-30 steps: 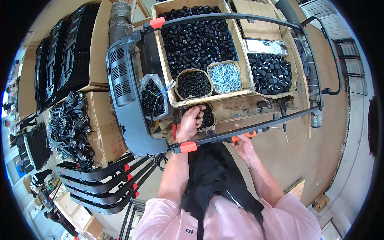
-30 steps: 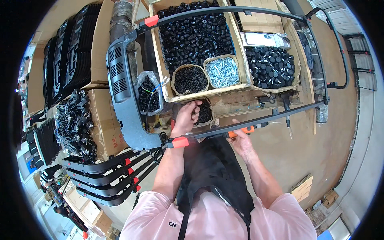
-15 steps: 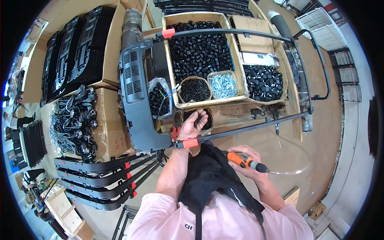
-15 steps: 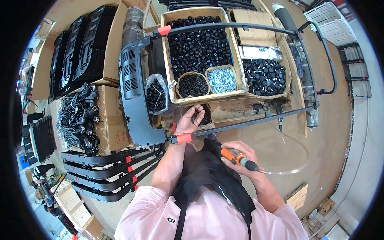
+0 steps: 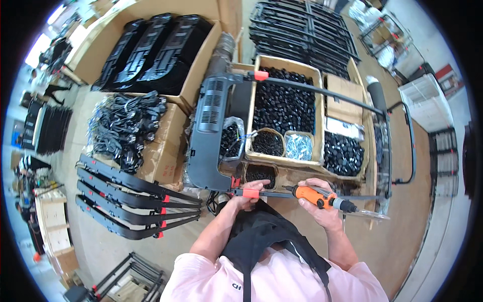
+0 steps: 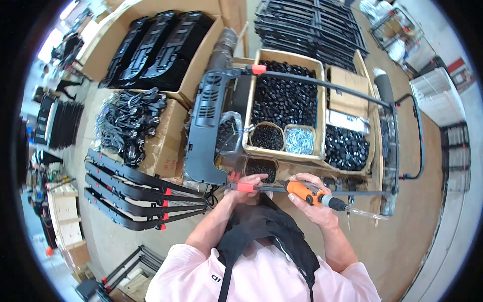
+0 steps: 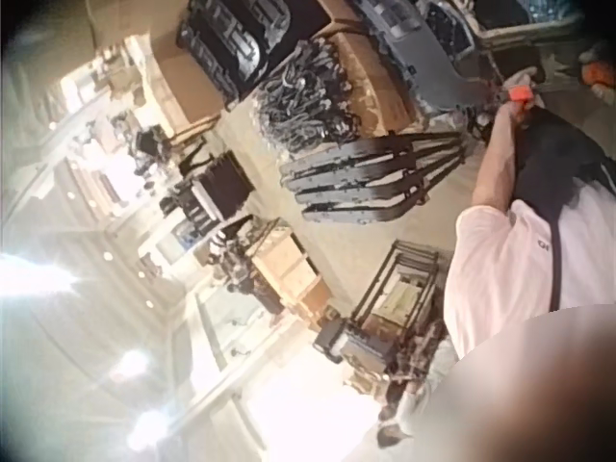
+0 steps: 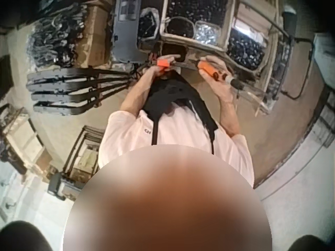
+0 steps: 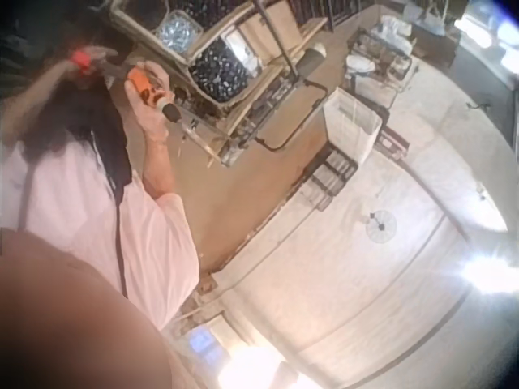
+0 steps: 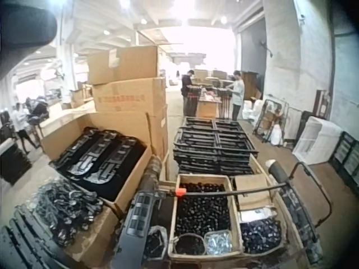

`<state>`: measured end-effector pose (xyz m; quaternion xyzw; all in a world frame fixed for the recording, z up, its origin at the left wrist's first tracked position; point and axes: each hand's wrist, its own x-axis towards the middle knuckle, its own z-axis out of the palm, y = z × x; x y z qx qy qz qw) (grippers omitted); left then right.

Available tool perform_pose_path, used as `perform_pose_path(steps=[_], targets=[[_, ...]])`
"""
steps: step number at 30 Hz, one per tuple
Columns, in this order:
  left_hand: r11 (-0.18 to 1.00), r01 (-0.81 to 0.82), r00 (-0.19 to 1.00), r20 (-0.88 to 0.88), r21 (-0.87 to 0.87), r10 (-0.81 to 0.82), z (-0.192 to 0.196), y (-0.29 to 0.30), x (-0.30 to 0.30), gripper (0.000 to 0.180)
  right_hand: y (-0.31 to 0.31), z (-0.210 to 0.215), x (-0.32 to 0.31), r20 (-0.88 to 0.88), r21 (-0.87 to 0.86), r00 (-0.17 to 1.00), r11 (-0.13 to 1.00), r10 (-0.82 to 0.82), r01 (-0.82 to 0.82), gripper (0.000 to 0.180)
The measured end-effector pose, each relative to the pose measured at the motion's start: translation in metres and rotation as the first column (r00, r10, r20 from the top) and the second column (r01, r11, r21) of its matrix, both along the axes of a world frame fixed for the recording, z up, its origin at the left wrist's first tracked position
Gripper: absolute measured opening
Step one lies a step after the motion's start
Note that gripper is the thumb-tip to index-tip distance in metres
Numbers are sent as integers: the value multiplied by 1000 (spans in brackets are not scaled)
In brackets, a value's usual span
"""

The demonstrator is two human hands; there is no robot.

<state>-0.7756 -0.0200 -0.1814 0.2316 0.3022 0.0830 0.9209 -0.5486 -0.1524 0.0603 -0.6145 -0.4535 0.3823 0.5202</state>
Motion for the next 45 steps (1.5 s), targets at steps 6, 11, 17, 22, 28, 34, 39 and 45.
perform_pose_path(steps=[6,11,17,22,28,34,39,45], targets=[[985,-166,978,-124,41,170,9,-41,-40,19,44,8,15,-45,80,986,984,161,-157,53],[903,-430,889,-174,-4,423,73,-71,-66,16,99,32,19,319,368,895,829,312,-420,53],[741,-672,738,-83,8,670,135,-81,-78,18,126,37,-7,132,253,891,855,434,-453,50],[746,-664,746,26,-47,665,164,-51,-75,18,127,31,-23,-103,310,878,854,468,-418,53],[736,-667,728,112,-113,677,166,19,-50,28,147,52,-43,-193,230,881,893,431,-387,57],[665,-686,658,139,-296,740,174,91,-30,26,178,41,-62,-34,216,930,911,365,-350,58],[651,-652,647,161,-389,745,167,126,-38,26,207,41,-85,-55,155,963,955,265,-254,58],[679,-622,686,147,-390,712,149,154,-60,24,240,40,-106,24,17,967,967,253,-253,59]])
